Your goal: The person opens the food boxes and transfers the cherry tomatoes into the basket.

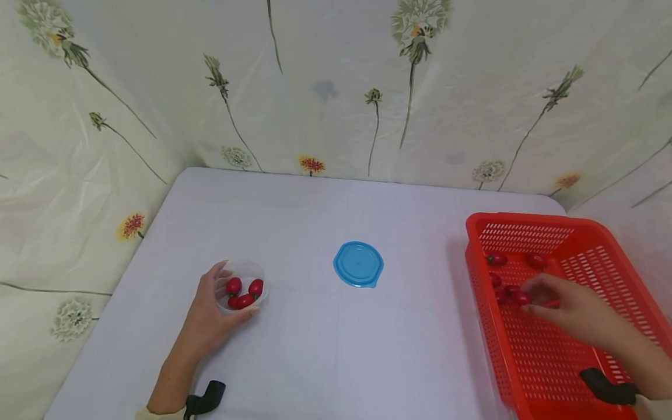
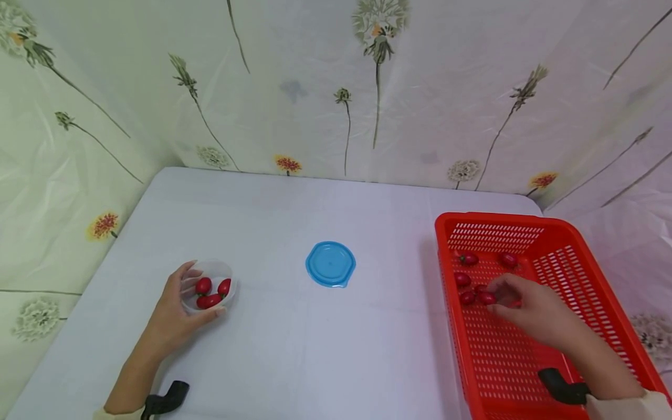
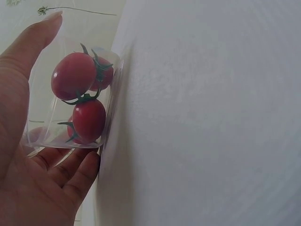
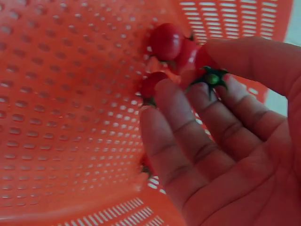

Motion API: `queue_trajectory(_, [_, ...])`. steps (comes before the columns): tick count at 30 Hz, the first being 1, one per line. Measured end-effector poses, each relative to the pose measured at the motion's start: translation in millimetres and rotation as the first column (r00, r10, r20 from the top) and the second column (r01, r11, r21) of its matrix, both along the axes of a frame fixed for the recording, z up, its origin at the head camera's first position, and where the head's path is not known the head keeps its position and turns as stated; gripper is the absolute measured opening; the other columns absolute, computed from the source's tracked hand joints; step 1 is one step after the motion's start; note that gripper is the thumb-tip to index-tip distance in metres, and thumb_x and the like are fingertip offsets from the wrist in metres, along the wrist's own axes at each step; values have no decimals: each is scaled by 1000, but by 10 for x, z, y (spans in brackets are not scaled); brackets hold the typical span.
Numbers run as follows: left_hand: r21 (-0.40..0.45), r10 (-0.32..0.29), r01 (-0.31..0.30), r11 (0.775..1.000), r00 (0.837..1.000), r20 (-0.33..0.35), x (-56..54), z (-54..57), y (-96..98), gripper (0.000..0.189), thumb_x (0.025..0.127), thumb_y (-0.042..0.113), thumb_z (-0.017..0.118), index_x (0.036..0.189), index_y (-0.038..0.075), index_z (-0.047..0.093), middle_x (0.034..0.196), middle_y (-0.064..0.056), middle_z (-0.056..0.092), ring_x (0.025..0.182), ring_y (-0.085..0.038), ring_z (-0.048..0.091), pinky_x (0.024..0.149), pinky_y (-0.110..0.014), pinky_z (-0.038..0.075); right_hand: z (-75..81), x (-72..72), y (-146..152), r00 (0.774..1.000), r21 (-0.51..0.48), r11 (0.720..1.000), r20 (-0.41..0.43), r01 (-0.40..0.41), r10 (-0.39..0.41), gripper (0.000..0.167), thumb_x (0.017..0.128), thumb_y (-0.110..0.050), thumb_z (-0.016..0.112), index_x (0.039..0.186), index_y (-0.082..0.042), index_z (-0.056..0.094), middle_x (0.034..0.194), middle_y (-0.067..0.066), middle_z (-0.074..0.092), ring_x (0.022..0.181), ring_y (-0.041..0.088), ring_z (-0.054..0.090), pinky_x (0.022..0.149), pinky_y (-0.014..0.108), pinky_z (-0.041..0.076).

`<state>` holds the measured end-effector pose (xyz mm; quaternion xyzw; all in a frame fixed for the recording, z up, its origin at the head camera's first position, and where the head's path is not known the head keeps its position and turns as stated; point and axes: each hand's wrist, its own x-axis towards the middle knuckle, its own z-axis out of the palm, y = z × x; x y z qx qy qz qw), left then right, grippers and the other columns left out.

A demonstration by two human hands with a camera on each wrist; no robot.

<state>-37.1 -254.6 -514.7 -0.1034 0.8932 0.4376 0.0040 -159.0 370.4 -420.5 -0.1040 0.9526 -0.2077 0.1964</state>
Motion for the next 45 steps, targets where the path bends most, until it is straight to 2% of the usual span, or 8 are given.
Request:
queue_trajectory(4, [-1,-2,2,1000,1000,-3,0,18,-1,117,78,41,93,164,17,18,153,-15,42,141,-39,46,104,-60,50,-96,-56,31,997,9,999,52,-52,52,40,87,-16,85,120,-4,65,108,7,72,93,23,69,76,45,64])
queue_trajectory(11, [-4,-2,2,1000,1000,2,-6,22,-5,117,78,40,93,164,16,18,153,-16,42,141,-40,45,104,-60,50,-226,-93,15,993,5,994,39,-109,109,38,83,-16,88,114,-6,67,109,9,72,95,29,72,80,54,63])
queue_trajectory(22, [16,-3,3,1000,1000,11,-13,14,-12,117,78,42,93,164,18,17,154,-15,41,142,-39,46,106,-60,48,-291,-84,-15,994,4,994,11,-107,107,39,82,-16,90,113,-8,67,105,6,70,92,25,70,79,54,63])
queue_trajectory(29, [12,-3,3,1000,1000,1,-14,6,-11,117,78,43,93,164,18,18,154,-15,42,141,-39,46,105,-60,49,-235,-96,-56,998,58,997,19,-55,54,51,83,-20,89,124,-2,66,112,12,72,94,28,71,76,51,64])
queue_trajectory(37, [9,-4,4,1000,1000,-9,-7,-11,-8,116,79,42,93,164,18,18,153,-14,42,140,-38,47,105,-60,49,-67,-93,-153,999,63,997,-22,-31,33,49,85,-22,88,124,-1,66,108,12,72,89,24,71,73,50,64])
queue_trajectory(45, [15,-4,4,1000,1000,-7,3,-5,-1,116,79,42,92,164,18,18,153,-14,42,140,-39,47,105,-60,49,69,-73,-251,993,85,996,-109,-33,42,48,85,-23,88,122,-1,67,106,13,72,93,34,69,72,55,63])
